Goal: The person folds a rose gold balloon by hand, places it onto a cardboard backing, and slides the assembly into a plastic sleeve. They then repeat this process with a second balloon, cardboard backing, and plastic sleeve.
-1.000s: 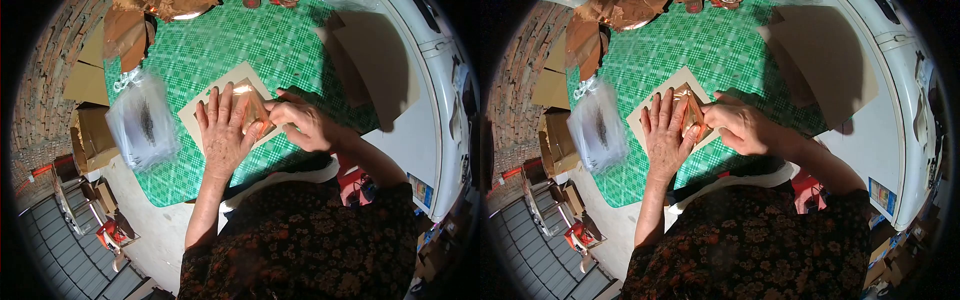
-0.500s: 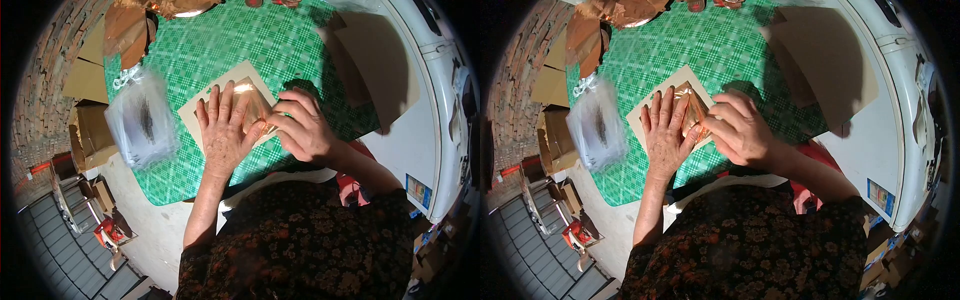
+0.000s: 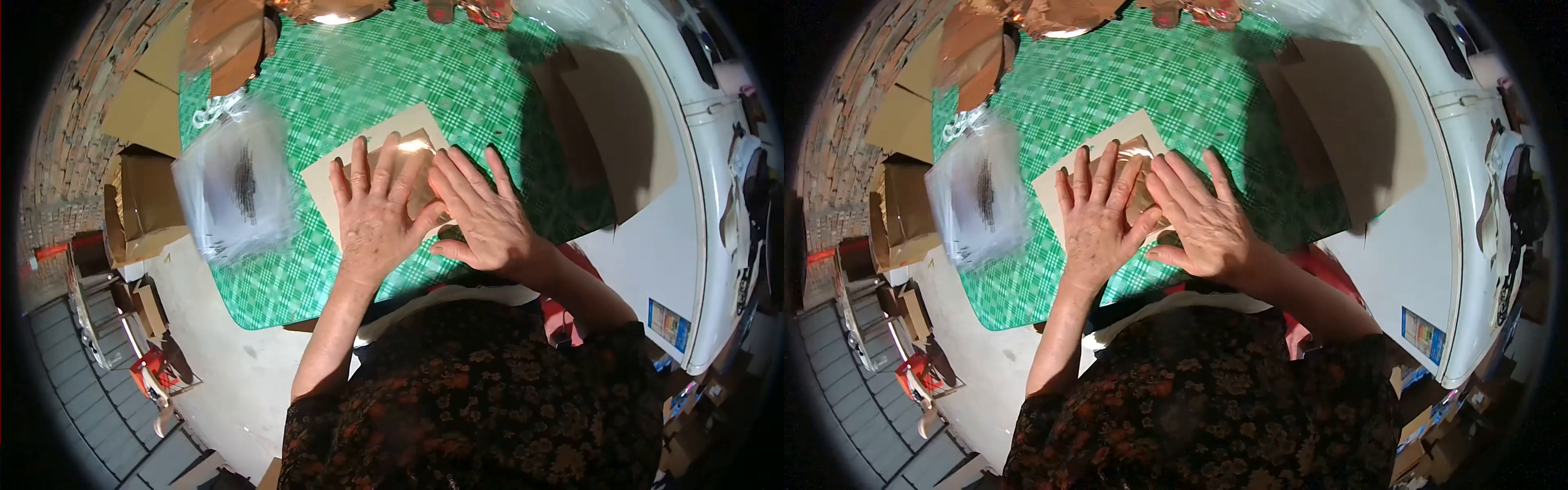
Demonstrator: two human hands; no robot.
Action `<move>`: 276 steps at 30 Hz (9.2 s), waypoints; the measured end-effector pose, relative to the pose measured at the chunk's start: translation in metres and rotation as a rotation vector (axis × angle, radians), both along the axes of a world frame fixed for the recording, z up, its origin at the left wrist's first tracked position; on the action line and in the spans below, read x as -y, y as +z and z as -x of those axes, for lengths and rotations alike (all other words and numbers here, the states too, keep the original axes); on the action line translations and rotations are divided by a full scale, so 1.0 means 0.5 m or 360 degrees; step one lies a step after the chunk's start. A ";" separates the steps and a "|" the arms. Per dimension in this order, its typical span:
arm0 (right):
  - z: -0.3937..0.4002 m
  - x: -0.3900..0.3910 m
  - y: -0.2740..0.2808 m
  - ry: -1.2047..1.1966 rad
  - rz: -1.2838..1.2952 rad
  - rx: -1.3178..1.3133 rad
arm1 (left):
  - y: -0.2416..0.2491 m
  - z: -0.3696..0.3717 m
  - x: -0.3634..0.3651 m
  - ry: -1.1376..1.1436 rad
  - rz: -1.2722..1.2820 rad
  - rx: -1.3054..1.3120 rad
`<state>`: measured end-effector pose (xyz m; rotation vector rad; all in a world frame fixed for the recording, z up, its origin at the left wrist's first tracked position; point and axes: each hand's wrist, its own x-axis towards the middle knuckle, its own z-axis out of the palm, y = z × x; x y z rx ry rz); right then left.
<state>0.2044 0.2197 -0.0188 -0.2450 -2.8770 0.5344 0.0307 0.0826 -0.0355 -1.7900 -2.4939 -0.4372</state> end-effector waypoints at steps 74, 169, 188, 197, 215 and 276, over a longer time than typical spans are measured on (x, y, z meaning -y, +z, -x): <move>-0.098 0.256 -0.129 -0.0819 0.2511 -0.0361 | -0.042 0.264 0.232 0.1084 -0.0872 0.0035; -0.262 0.149 -0.014 -0.0845 0.1021 -0.0189 | 0.051 0.055 -0.054 -0.0018 -0.0280 0.0552; -0.171 0.134 0.009 -0.0796 0.2246 -0.0535 | 0.040 0.054 0.005 -0.0276 -0.0488 0.0711; -0.164 0.116 0.006 -0.0902 0.2471 -0.0604 | 0.039 0.040 -0.001 -0.0145 -0.0343 0.0482; -0.141 0.096 0.004 -0.0775 0.2539 -0.0585 | 0.023 0.060 -0.013 -0.0109 -0.0410 0.0590; -0.115 0.018 0.091 -0.0755 0.2697 0.1066 | 0.039 0.042 -0.122 0.0028 -0.0287 0.0494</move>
